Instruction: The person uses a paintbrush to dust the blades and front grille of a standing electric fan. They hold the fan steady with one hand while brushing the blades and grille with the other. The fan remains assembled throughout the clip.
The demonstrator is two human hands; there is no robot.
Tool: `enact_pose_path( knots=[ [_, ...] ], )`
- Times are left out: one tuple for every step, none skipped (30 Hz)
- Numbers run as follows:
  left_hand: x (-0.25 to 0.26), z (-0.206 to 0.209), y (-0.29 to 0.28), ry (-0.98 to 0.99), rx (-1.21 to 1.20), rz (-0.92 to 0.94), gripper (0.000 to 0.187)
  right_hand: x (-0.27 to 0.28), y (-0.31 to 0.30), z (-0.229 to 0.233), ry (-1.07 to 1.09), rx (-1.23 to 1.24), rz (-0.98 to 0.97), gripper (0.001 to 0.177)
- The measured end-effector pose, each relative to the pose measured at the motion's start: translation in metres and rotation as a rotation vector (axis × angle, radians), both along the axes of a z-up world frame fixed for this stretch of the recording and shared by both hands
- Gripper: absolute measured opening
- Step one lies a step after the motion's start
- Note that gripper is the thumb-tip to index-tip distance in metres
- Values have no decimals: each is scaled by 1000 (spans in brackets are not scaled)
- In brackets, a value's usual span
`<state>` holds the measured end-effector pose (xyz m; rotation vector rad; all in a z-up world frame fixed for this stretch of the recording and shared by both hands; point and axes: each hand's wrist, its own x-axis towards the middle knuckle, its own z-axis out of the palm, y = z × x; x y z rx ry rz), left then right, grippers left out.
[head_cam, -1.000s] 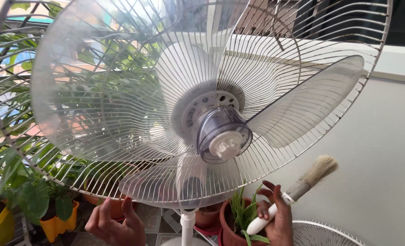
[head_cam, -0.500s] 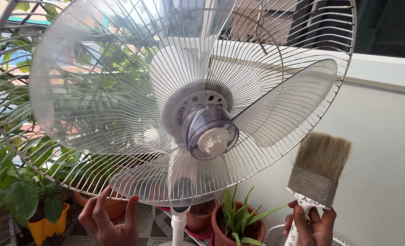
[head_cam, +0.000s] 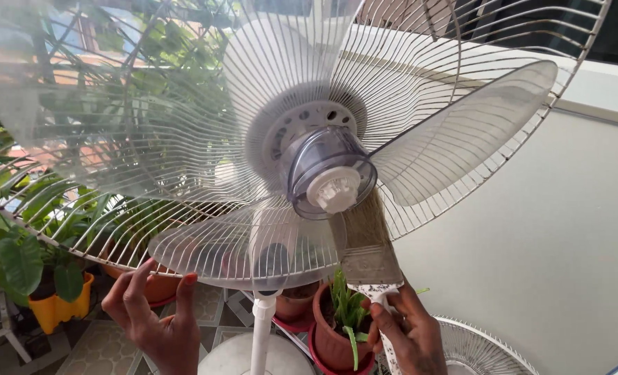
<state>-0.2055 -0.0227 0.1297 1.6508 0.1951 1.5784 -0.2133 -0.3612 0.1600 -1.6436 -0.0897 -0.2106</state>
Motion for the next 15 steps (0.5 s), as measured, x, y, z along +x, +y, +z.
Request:
enact_pose_path(
  knots=[
    [0,-1,1,-14,-3,-18,54,-1,2,5,-16,0,5,49],
    [0,-1,2,-29,-7,-34,52,-2,6,10,-33,-1,12,49],
    [0,-2,3,-44,-11,-49,50,-2,10,13,-50,-3,19,48],
    [1,-3,6,-40,-23,-63,49,-1,15,16,-58,43,52,47],
    [1,-3,8,-37,-35,-78,47,1,20,18,-64,89,85,45],
    [1,-3,10,-35,-45,-94,45,3,24,19,-71,138,116,45],
    [1,-2,12,-26,-20,-84,45,5,29,19,-46,189,118,43],
    [-1,-2,13,-19,7,-74,45,5,34,17,-22,240,120,41],
    [-3,-3,13,-11,33,-64,45,5,38,14,2,291,122,39],
    [-5,-4,12,-12,32,-75,43,6,40,11,7,306,129,39],
    [-7,-4,10,-13,31,-86,41,6,41,8,12,322,137,38],
    [-9,-5,8,-16,31,-96,39,7,41,5,15,339,146,38],
    [-11,-5,5,-29,29,-98,40,8,42,2,36,340,137,38],
    [-13,-6,3,-41,27,-103,40,8,43,1,55,341,127,38],
    [-16,-6,2,-52,25,-108,40,8,44,0,75,343,116,38]
  ],
)
